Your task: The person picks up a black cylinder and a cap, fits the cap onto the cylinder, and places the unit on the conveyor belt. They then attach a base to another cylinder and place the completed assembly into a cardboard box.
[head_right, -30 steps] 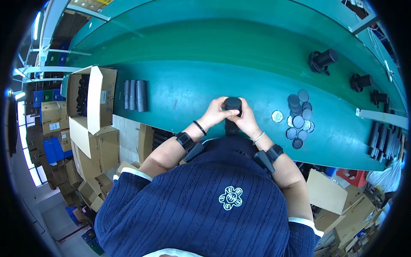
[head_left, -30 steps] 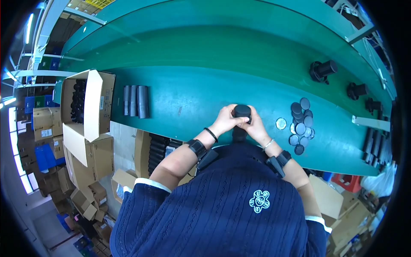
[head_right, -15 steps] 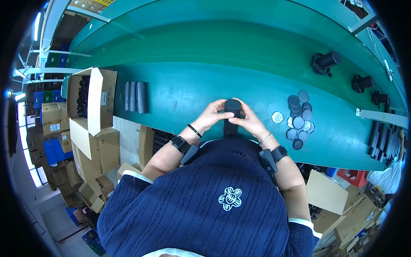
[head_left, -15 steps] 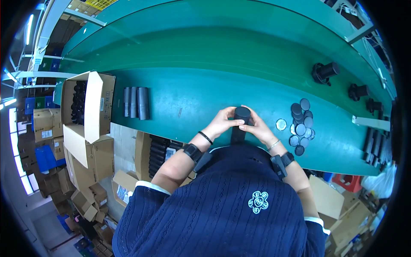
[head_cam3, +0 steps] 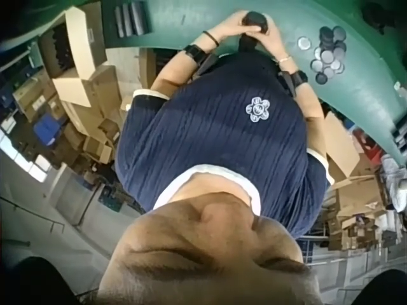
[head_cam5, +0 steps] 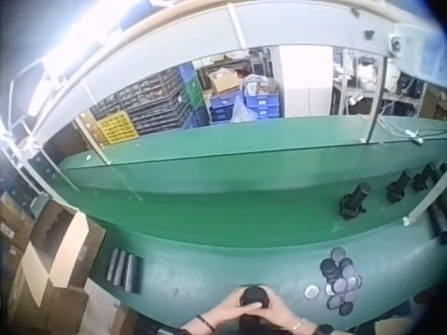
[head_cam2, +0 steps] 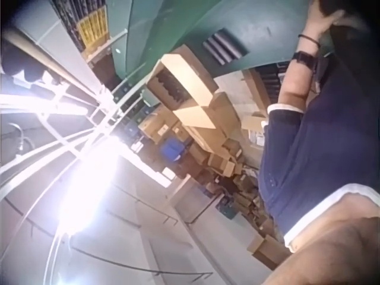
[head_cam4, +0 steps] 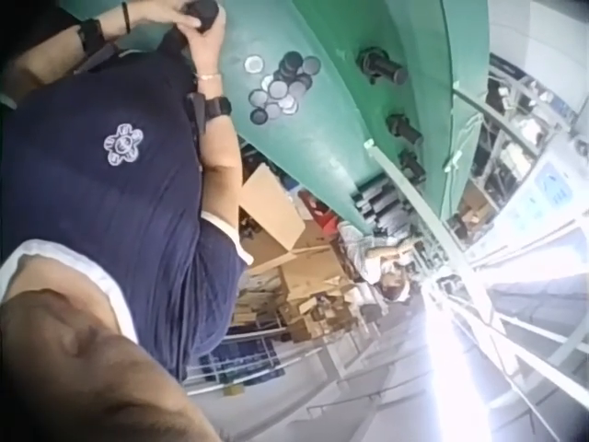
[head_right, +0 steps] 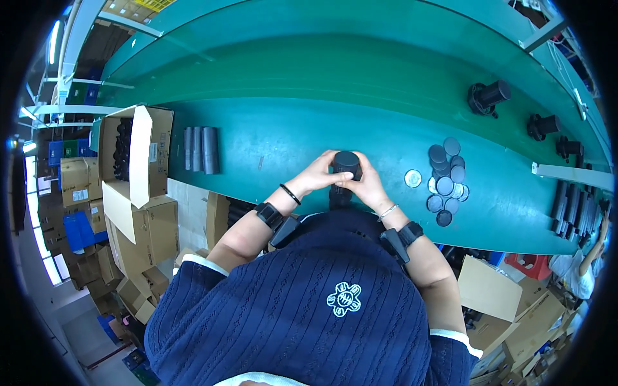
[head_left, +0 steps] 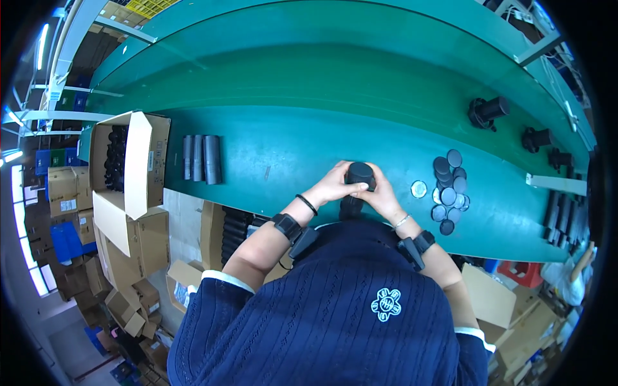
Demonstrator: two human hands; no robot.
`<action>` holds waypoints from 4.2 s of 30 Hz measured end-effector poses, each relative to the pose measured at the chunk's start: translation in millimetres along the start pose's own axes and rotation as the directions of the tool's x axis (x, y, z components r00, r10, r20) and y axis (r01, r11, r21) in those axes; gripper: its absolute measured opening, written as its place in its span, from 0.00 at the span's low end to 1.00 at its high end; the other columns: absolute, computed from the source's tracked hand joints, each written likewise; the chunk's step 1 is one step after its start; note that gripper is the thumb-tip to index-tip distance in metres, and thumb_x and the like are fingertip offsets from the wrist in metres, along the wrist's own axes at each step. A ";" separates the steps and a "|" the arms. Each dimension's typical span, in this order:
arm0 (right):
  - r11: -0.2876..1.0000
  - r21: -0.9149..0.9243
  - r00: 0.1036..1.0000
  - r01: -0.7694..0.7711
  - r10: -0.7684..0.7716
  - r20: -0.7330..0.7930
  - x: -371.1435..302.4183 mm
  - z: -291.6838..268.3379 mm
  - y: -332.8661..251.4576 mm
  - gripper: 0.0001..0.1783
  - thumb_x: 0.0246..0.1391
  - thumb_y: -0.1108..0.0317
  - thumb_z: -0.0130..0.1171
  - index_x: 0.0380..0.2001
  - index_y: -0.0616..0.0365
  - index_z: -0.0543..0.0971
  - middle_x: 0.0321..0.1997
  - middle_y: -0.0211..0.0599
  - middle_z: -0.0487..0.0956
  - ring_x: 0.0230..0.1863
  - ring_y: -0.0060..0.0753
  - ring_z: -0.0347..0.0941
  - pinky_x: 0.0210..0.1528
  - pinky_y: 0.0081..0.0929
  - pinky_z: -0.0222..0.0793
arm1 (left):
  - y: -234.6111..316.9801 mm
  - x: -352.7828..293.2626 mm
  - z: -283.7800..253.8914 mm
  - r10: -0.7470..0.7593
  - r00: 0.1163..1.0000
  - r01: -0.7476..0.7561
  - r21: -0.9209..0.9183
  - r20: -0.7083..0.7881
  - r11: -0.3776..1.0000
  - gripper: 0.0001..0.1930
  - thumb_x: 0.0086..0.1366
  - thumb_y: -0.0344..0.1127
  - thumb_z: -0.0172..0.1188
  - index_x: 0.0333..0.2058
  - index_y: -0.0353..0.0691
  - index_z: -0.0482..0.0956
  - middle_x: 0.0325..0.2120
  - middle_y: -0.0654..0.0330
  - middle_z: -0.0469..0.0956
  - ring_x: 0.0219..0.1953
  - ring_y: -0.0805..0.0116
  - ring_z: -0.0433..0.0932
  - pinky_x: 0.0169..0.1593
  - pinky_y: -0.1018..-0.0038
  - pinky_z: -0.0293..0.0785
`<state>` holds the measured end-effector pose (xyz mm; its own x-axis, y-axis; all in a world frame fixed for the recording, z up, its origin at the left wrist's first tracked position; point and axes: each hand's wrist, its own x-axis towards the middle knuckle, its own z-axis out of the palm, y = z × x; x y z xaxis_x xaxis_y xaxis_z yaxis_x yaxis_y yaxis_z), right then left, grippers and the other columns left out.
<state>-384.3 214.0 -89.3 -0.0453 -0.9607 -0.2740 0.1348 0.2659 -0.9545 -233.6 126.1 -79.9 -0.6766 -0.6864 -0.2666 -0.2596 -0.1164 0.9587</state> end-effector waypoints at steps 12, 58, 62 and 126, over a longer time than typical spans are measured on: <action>0.984 0.128 0.974 -0.124 0.095 0.208 -2.3 -6.9 -10.8 0.47 0.47 0.79 0.66 0.68 0.51 0.56 0.59 0.30 0.69 0.58 0.27 0.67 0.59 0.26 0.65 | 4.1 -14.2 1.2 -0.119 0.992 0.124 -0.246 0.037 0.961 0.23 0.50 0.31 0.73 0.46 0.36 0.77 0.38 0.63 0.80 0.41 0.74 0.76 0.47 0.74 0.73; 0.983 0.151 0.987 -0.107 0.086 0.136 -11.3 -12.2 -9.4 0.42 0.42 0.83 0.67 0.61 0.55 0.63 0.54 0.32 0.72 0.54 0.26 0.69 0.55 0.27 0.69 | 15.6 -10.0 6.5 -0.062 0.998 0.062 0.016 0.032 0.998 0.24 0.53 0.35 0.72 0.48 0.34 0.76 0.40 0.59 0.80 0.43 0.69 0.77 0.49 0.70 0.73; 0.986 0.148 0.992 -0.071 0.054 0.116 -8.3 -13.0 -10.3 0.45 0.42 0.78 0.70 0.64 0.52 0.61 0.55 0.34 0.72 0.56 0.28 0.68 0.57 0.29 0.67 | 0.6 -3.7 9.1 -0.101 0.990 0.131 -0.360 0.101 0.924 0.28 0.52 0.36 0.73 0.50 0.34 0.73 0.41 0.57 0.80 0.46 0.70 0.76 0.49 0.71 0.74; 0.993 0.081 0.995 -0.081 0.076 0.062 -13.8 -18.0 -11.9 0.42 0.39 0.85 0.67 0.61 0.59 0.64 0.54 0.32 0.72 0.54 0.26 0.69 0.55 0.25 0.69 | -7.2 -7.1 24.1 0.030 0.993 -0.022 0.069 -0.117 0.997 0.28 0.45 0.43 0.76 0.43 0.35 0.79 0.33 0.56 0.80 0.37 0.66 0.80 0.42 0.70 0.75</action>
<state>-403.1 225.5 -76.2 0.0263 -0.9407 -0.3382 0.2176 0.3356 -0.9165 -243.6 149.2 -87.4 -0.5988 -0.7688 -0.2244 -0.2917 -0.0516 0.9551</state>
